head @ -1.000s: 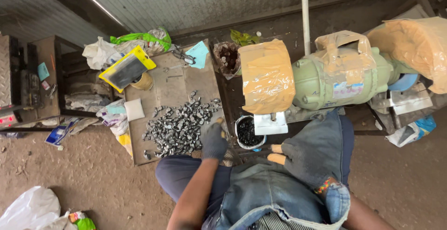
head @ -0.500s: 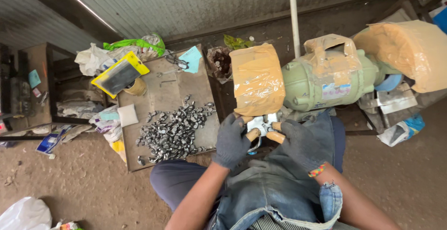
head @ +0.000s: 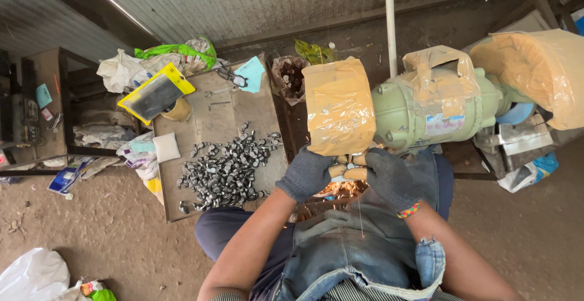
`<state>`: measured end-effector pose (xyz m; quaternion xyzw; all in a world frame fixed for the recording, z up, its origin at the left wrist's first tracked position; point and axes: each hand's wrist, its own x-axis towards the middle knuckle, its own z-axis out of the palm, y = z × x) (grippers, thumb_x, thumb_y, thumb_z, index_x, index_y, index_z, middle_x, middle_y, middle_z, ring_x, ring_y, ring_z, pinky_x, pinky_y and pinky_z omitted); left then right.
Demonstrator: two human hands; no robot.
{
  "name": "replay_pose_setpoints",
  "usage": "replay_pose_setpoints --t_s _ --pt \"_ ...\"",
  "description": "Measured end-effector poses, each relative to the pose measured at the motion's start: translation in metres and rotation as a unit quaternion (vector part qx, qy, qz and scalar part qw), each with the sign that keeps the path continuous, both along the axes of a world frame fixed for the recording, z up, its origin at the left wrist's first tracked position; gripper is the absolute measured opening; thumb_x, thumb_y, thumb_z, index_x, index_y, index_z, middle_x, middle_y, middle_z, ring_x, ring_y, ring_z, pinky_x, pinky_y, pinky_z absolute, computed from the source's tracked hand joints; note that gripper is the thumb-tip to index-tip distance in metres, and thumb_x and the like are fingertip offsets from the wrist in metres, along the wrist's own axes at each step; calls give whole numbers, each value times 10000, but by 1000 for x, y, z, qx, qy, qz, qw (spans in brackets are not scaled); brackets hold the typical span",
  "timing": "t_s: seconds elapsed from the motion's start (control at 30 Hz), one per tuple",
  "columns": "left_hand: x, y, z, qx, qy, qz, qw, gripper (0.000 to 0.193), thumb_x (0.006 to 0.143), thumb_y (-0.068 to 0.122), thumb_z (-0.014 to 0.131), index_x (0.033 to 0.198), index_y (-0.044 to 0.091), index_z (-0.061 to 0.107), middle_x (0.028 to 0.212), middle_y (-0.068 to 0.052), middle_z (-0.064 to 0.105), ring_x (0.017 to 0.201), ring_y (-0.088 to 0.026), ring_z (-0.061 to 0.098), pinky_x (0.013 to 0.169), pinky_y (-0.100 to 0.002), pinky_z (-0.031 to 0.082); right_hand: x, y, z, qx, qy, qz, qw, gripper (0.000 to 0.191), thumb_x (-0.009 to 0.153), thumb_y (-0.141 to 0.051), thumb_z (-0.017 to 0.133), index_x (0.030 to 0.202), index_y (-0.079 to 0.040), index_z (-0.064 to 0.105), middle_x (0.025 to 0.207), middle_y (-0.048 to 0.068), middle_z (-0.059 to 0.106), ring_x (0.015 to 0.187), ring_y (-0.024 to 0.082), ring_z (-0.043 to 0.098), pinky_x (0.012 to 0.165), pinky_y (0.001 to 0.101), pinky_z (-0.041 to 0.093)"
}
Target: The person sits on the floor at a bench grinder and grinds small metal workpieces against the spinning wheel, producing sparks. They rotate each piece to grind different sides, then place finished pieces onto a metal tray holding a growing pile of ground parts, taking new pieces from a container.
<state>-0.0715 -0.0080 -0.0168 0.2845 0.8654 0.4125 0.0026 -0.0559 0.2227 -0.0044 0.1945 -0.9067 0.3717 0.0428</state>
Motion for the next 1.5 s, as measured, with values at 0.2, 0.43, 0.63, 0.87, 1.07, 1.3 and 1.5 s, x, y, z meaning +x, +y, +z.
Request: replay_pose_setpoints --t_s 0.2,0.43,0.63,0.87,1.07,1.3,1.5 --pt "12 4 -2 -21 49 42 998 283 815 91 675 1087 14 680 1102 -207 675 1041 -431 632 909 -522 503 -5 -2 8 -4 -58 12 998 271 757 -172 781 1023 -119 785 899 105 714 871 312 698 749 416 533" --pt "26 -4 6 -55 80 73 993 218 839 185 707 1043 110 726 1092 -165 665 1061 -397 620 937 -516 478 9 -15 31 -1 -56 14 998 287 787 -285 796 1039 -147 804 981 123 734 912 333 683 755 429 515" --pt "79 -19 -8 -82 170 -4 982 336 763 265 716 1078 149 725 1213 -105 649 1094 -342 592 953 -472 470 60 -9 13 99 -39 65 992 277 847 -365 718 973 -119 736 841 120 663 769 316 653 682 447 495" --pt "24 -68 -37 -424 -29 166 890 420 755 160 659 1173 133 630 1207 -108 622 1195 -298 535 980 -448 447 63 -15 -33 122 -102 60 986 323 854 -409 706 969 -109 741 875 102 700 788 337 673 665 453 515" --pt "-1 -88 -39 -423 -8 159 892 391 915 152 533 1300 113 591 1234 -119 624 1217 -324 538 961 -481 455 66 -11 -18 57 -91 68 992 301 834 -376 741 956 -101 753 837 98 700 772 316 678 673 430 516" --pt "49 -67 -40 -311 -167 216 910 448 791 113 676 1230 93 587 1170 -133 675 1134 -338 623 990 -444 466 68 -25 27 38 -89 79 992 357 784 -392 804 984 -98 763 761 103 668 692 303 663 611 415 486" --pt "107 -30 12 286 -434 95 849 728 874 155 750 1498 10 405 1077 -111 686 954 -156 685 850 -325 582 51 -37 78 -10 -159 211 964 528 813 -372 780 1265 -115 685 906 102 670 762 287 683 642 399 508"
